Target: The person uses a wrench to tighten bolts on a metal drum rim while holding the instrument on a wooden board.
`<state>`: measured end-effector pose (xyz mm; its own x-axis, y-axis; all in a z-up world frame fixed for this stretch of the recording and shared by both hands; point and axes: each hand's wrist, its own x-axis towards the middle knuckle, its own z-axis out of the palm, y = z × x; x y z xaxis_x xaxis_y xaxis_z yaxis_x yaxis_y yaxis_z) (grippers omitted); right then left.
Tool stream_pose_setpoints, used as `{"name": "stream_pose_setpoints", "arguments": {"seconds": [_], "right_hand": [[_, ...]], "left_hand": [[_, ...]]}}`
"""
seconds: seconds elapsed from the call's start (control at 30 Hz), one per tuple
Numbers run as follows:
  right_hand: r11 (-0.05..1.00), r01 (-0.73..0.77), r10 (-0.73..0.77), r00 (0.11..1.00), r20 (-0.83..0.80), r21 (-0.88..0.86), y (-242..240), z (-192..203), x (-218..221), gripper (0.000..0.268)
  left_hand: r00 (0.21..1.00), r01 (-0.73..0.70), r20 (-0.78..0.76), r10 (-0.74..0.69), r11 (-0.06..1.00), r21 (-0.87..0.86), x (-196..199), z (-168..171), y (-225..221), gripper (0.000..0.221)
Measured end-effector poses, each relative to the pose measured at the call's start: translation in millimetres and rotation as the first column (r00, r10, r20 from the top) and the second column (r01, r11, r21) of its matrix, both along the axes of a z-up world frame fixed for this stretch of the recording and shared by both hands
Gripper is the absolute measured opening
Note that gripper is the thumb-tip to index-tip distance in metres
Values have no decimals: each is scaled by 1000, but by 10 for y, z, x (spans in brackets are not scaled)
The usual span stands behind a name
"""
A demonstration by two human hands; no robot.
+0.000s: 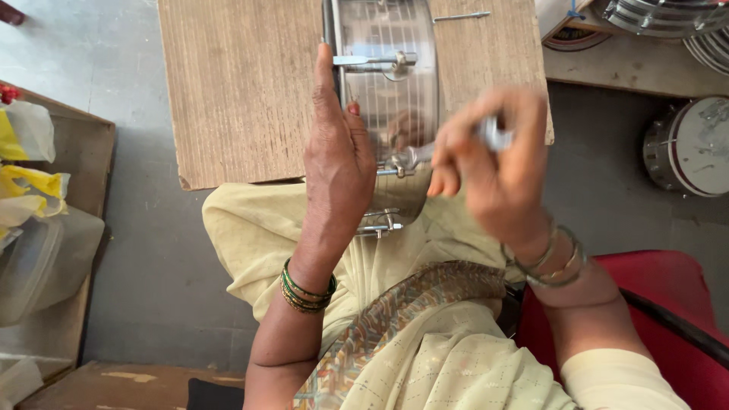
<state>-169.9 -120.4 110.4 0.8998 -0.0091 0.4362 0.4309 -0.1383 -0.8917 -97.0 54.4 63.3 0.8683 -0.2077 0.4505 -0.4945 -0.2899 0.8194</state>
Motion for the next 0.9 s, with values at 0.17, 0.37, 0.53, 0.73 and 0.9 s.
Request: {"name": "stream_pose_setpoints", "arguments": {"seconds": [0.17,0.37,0.53,0.73,0.9], "right_hand": [[950,88,16,943,332,-298,50,-385,-260,23],[878,87,190,840,509,-471,-21,-569,-207,33],[952,109,-15,950,313,-286,78,-384,-112,22],[997,-12,49,870,-490,78,-113,162,432,14],[993,38,-4,959,-284,112,-107,230,201,15]], "left_hand": [[1000,-11,-21,11,1000,-26,96,33,-36,53],[995,-43,-94,43,999,3,130,63,-92,56],[996,-21,-89,20,1000,-11,125,75,-96,52],[998,-4,-60,6,999,33,11,35,-55,53],[989,-45,146,36,997,58,-28,24,-71,58]]}}
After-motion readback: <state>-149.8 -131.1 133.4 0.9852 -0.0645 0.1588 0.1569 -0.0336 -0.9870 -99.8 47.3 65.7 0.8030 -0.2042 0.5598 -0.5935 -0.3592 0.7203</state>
